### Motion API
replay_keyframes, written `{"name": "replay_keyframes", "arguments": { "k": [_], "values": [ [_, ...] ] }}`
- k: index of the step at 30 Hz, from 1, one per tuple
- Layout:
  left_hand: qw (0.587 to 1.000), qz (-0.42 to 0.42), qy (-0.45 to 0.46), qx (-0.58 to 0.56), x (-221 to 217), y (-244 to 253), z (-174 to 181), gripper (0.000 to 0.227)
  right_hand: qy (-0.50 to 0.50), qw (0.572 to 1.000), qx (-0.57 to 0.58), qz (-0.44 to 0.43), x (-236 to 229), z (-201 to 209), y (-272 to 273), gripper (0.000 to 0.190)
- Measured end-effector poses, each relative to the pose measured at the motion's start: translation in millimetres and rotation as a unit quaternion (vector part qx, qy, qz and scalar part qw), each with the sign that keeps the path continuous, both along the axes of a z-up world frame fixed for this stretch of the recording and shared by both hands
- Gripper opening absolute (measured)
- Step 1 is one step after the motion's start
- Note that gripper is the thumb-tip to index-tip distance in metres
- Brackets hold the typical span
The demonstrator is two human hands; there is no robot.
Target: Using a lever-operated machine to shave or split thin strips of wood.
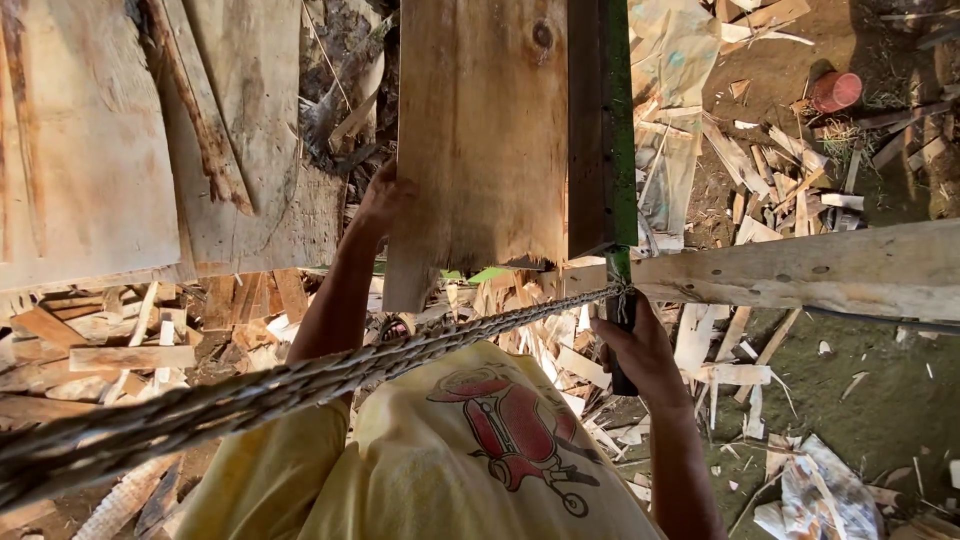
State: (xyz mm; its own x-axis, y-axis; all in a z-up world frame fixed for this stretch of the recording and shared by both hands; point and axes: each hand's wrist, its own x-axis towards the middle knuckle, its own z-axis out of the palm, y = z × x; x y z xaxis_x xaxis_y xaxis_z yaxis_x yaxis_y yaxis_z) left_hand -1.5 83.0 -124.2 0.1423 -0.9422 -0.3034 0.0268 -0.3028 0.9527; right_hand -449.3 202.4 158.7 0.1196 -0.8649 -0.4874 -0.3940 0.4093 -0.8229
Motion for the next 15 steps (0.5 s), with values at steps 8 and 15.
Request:
{"name": "replay_keyframes", "arguments": {
  "k": [8,15],
  "values": [
    [0.998,0.019,-0.02,0.052,-8.6,-32.8,9.8,0.041,0.121,0.992,0.022,-0.016,5.7,-17.7,3.3,0.038],
    [0.999,0.021,-0.031,0.01,-6.1,-31.8,26.2,0.045,0.121,0.993,0.006,-0.008,-5.5,-48.3,6.6,0.043]
  ]
}}
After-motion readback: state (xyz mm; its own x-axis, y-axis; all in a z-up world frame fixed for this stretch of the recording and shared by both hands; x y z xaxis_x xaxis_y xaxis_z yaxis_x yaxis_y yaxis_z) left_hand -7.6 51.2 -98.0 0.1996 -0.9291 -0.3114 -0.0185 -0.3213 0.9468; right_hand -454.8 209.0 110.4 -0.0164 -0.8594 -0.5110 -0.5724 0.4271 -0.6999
